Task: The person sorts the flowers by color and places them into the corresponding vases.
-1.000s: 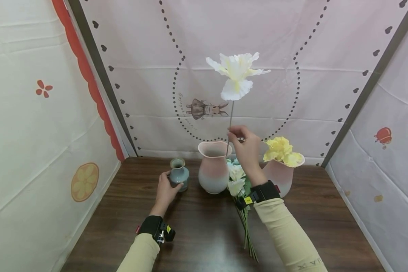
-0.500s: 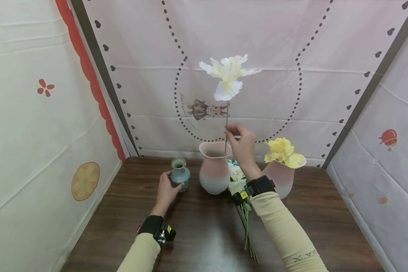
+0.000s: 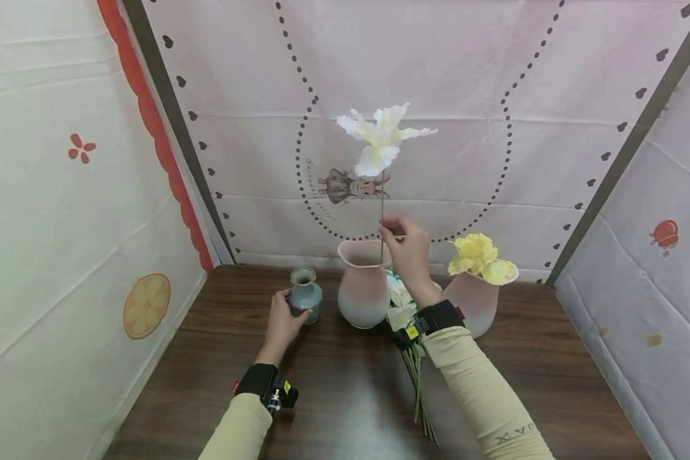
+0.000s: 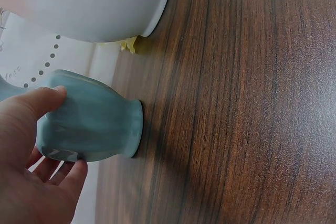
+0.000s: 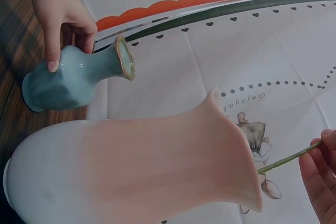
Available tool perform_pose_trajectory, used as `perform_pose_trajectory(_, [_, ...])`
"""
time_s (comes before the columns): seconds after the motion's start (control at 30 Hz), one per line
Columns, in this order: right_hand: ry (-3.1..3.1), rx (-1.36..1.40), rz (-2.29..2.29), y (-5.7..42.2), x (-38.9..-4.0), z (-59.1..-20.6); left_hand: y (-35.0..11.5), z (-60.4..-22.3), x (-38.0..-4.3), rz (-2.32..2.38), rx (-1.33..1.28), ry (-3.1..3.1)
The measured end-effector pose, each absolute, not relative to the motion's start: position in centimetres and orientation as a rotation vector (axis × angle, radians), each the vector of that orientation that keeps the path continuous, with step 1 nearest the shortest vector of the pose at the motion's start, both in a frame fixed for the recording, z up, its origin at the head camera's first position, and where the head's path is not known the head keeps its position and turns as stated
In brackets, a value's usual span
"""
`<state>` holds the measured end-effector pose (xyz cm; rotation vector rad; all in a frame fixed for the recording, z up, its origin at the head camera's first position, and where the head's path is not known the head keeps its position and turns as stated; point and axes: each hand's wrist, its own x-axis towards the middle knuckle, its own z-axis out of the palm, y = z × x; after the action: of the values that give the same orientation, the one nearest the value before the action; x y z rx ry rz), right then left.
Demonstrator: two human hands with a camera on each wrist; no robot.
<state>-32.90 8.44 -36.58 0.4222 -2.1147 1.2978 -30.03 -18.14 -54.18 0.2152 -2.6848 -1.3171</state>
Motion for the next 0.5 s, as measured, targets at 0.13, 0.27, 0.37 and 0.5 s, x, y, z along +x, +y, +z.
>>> perform_pose_trajectory(0.13, [-2.125,0.418,1.289,8.44,-32.81,-36.64,-18.16,-54.11,-29.95,-1.317,0.219,-2.693])
perform_pose_trajectory(0.27, [-2.152,0.406,1.277,8.45,-32.73,-36.71,-18.21,-54.14,-29.93,-1.310,0.218,-2.702])
perform_pose_trajectory(0.37, [-2.174,0.400,1.277,8.43,-32.75,-36.85,-18.21,-54.18,-29.96,-1.304,0.218,-2.704])
perform_pose_trajectory(0.5, [-2.198,0.396,1.282,8.43,-32.75,-37.07,-18.15,-54.22,-30.01,-1.301,0.225,-2.701])
